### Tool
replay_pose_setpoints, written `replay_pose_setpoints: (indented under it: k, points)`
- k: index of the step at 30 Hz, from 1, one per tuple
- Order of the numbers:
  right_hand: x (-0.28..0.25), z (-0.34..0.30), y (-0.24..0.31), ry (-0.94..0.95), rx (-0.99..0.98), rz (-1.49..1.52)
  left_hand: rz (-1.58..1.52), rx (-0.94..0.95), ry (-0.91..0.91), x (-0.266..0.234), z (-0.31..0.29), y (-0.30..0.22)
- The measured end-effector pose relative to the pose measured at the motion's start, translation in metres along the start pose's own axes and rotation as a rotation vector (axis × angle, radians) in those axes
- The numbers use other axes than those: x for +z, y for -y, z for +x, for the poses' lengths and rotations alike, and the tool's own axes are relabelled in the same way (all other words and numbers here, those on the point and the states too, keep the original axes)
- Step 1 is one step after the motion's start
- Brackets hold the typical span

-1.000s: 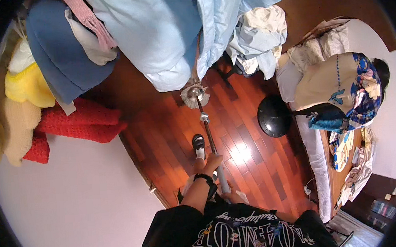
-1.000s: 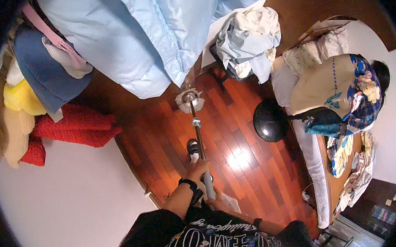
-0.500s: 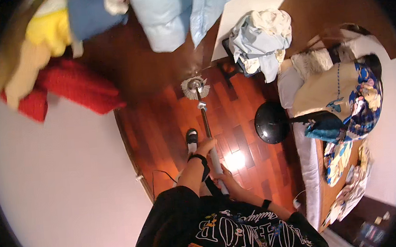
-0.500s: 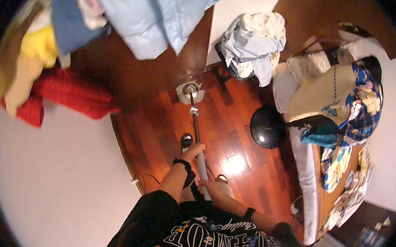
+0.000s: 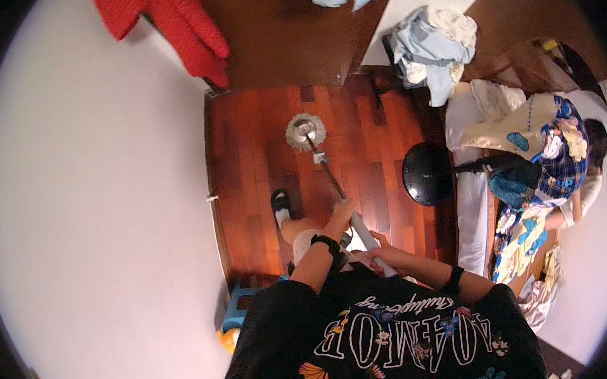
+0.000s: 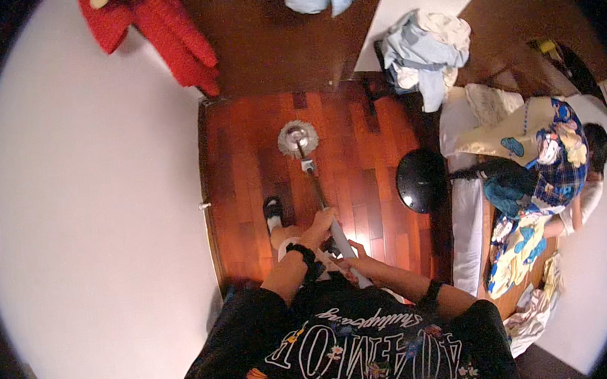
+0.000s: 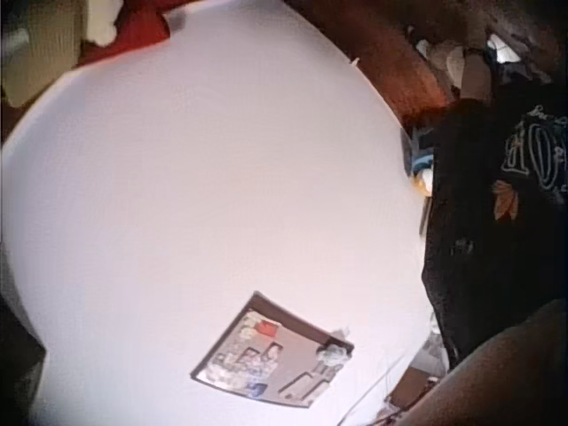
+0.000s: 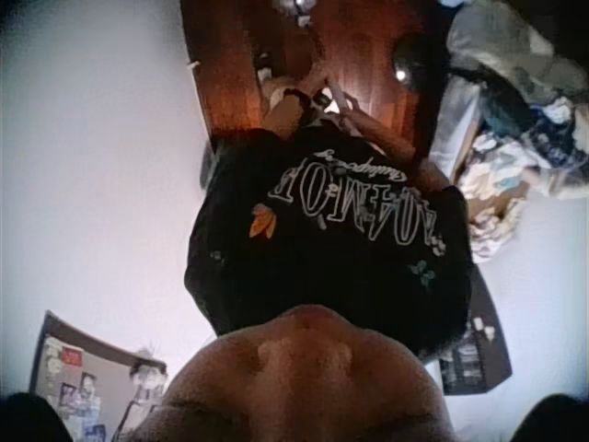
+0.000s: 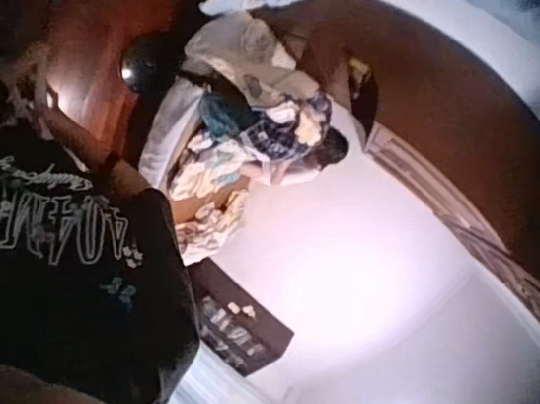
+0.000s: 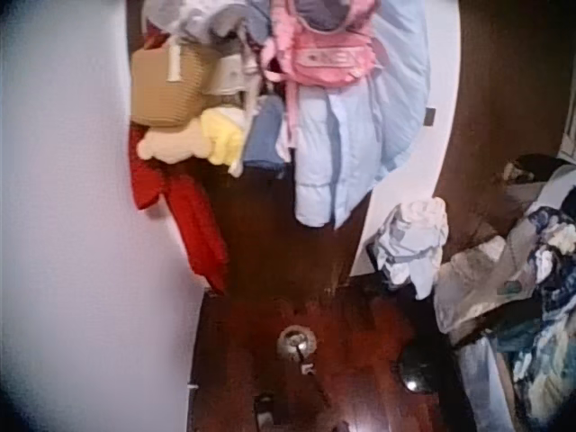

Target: Mopping the wooden floor in a bedroom.

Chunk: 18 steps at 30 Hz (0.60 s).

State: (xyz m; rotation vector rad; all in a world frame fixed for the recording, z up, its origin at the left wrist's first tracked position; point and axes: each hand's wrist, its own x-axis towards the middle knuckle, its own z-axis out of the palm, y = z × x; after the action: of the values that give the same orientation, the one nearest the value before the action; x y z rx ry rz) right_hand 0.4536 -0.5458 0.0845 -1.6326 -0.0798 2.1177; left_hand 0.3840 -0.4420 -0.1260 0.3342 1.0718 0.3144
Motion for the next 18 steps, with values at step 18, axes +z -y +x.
replay_pose_setpoints:
  k: [18]
  points:
    - [0.173,0.087,0.035,0.151,0.286,-0.285,-0.392,-0.041,-0.229,-0.203,-0.092,-0.081]
